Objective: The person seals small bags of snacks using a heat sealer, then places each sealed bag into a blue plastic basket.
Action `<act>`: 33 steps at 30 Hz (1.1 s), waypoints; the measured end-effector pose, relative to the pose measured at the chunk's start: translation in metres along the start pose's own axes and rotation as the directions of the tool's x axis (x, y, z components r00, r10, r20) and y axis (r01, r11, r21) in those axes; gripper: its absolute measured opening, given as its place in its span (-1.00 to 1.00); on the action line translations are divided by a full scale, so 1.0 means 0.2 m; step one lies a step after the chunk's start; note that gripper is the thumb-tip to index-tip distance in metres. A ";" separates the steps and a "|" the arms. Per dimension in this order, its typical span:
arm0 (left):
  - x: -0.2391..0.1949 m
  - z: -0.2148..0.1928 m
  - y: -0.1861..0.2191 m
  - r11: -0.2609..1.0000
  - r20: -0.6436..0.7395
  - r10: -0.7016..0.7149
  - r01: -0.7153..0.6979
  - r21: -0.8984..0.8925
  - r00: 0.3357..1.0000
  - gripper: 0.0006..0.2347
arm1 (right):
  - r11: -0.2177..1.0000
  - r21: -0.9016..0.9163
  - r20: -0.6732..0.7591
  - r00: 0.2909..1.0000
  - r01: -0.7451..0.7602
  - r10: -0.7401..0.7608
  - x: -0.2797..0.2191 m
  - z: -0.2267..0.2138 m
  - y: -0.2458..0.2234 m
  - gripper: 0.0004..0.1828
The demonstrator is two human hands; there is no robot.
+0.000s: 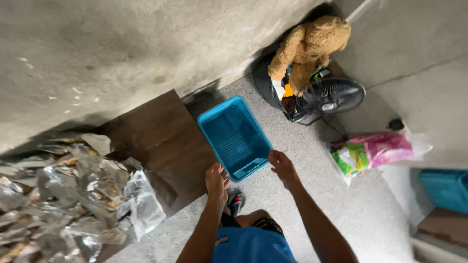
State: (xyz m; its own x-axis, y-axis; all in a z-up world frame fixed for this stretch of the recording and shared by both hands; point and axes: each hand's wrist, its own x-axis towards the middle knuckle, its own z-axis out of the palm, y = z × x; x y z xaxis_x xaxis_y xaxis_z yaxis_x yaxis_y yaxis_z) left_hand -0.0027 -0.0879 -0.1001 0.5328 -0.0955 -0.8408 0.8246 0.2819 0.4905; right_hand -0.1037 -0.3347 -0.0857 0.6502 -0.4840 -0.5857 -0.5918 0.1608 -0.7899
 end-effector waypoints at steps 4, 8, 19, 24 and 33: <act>0.19 0.14 -0.11 0.995 -0.112 -0.093 0.097 0.036 0.989 -0.66 | 0.993 -0.053 0.015 0.994 -0.109 0.110 0.17 -0.07 0.04 -0.40; 0.42 0.22 -0.28 0.999 -0.169 -0.033 0.037 0.021 0.985 -0.69 | 0.984 -0.034 0.060 0.982 -0.176 0.178 0.39 -0.14 0.17 -0.39; 1.26 0.30 -0.65 0.982 -0.417 0.152 -0.184 -0.036 0.896 -0.51 | 0.979 -0.117 0.112 0.977 -0.169 0.182 1.37 -0.16 0.60 -0.42; 1.64 0.35 -0.65 0.941 -0.496 0.242 -0.077 0.330 0.834 -0.41 | 0.973 -0.225 0.095 0.993 -0.049 0.072 1.81 -0.02 0.72 -0.30; 1.90 0.22 -0.74 0.829 -0.638 0.070 0.311 0.465 0.766 -0.31 | 0.730 -0.678 0.068 0.997 0.080 -0.047 2.29 0.08 1.03 -0.05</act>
State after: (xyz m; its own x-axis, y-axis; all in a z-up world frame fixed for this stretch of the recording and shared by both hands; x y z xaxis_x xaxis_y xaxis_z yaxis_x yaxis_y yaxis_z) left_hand 0.0862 -0.2080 -0.4818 0.3449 0.5561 -0.7561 0.9377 -0.2397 0.2514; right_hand 0.0798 -0.5088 -0.5205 0.7080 -0.4316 -0.5590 -0.7031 -0.5051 -0.5005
